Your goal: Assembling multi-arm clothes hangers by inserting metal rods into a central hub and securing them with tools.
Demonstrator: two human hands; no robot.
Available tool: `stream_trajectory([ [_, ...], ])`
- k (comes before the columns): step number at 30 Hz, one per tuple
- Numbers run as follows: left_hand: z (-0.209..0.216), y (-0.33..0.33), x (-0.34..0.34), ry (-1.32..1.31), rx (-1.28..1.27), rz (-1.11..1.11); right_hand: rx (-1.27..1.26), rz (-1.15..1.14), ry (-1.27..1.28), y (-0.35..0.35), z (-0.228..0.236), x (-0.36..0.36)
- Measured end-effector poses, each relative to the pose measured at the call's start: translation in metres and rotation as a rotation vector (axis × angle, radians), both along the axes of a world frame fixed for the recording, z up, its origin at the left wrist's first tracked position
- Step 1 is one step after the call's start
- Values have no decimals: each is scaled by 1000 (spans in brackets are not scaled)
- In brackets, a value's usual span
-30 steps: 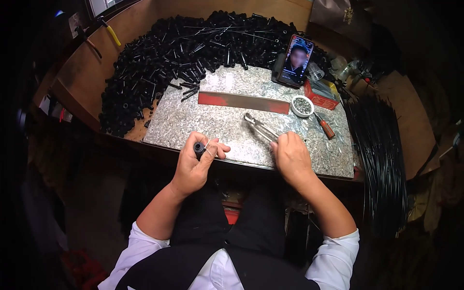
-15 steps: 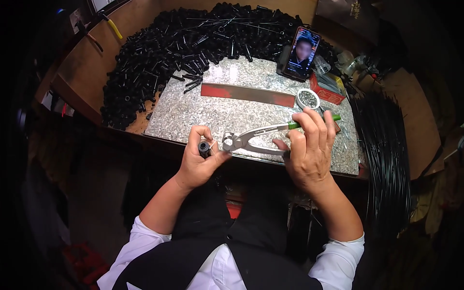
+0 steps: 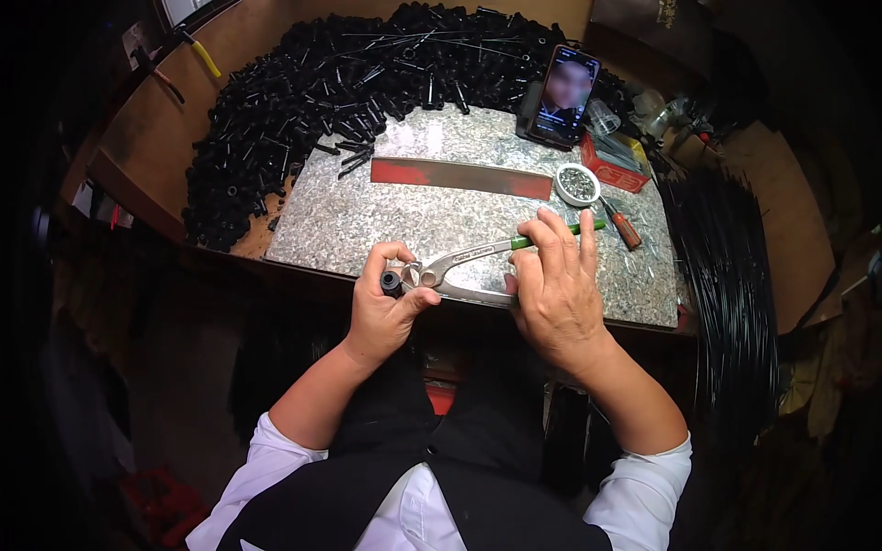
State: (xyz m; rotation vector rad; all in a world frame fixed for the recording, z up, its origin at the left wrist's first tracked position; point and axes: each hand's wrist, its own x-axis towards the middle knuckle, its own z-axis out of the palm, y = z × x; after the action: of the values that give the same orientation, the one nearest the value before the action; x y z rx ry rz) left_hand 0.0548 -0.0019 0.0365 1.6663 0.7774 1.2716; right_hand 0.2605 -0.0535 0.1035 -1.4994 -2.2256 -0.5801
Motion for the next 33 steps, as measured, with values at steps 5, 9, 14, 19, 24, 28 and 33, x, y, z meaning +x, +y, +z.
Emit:
stream_trajectory([
  [5,2,0,4,-46,-108,5,43,-2,-4,-9,-3,2],
  [9,0,1,2,-15,-24,7,129,52,-107,-19,-7,7],
  [14,0,1,-9,15,-60,-82,-76,124,-3,-33,-15,8],
  [19,-1,-3,-19,25,-172,-306,-609,304,517,-54,-33,1],
  [24,-6,-8,-23,24,-122,-362,-1744,100,1361,-63,-9,-9],
  [28,-6,-4,-22,26,-115,-311,-1045,115,921,-72,-13,-14],
  [33,2,-6,-27,56,-98,-280,-530,162,596,-77,-28,-7],
])
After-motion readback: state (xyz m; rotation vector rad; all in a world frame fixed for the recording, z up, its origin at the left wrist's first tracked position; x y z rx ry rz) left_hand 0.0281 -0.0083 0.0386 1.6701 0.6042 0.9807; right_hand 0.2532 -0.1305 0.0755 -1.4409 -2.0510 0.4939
